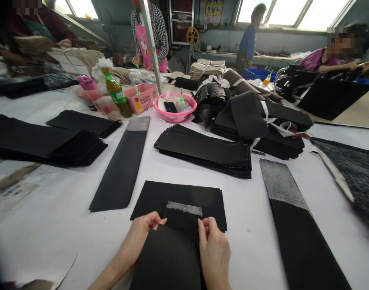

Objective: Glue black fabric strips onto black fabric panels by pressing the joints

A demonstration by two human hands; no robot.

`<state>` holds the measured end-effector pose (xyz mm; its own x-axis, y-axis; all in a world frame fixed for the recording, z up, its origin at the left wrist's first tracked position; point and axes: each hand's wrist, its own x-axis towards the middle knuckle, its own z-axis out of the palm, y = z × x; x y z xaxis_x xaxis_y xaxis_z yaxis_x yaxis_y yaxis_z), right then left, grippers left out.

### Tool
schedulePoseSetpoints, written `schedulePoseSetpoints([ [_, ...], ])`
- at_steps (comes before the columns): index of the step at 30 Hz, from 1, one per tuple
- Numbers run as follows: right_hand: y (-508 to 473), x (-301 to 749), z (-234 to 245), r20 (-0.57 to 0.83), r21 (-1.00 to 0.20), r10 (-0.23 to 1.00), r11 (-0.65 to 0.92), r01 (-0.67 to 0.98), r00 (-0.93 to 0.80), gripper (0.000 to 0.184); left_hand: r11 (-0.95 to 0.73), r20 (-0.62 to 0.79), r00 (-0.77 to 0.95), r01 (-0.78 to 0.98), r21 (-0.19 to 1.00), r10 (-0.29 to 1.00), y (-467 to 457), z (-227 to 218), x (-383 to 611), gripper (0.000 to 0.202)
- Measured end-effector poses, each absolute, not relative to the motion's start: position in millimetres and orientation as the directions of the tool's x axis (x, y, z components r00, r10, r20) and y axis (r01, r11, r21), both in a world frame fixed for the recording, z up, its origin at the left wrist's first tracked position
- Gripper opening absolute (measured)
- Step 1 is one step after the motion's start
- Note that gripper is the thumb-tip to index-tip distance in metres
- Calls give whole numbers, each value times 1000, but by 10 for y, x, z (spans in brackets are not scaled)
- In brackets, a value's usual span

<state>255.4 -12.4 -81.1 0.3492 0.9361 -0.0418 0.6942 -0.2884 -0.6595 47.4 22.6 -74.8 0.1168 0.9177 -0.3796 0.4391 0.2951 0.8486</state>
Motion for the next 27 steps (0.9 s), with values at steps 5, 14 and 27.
schedulePoseSetpoints([
  [5, -126, 2553, -819, -65, -665, 932, -306, 681, 356, 46, 293, -379, 118, 441, 848, 918, 232, -761, 473, 45],
  [14, -126, 2558, -813, -46, -681, 933, -290, 672, 357, 46, 291, -376, 110, 451, 844, 920, 239, -743, 477, 45],
  [27, -116, 2536, -768, -84, -663, 921, -336, 669, 380, 34, 273, -376, 107, 513, 814, 920, 220, -823, 467, 48],
])
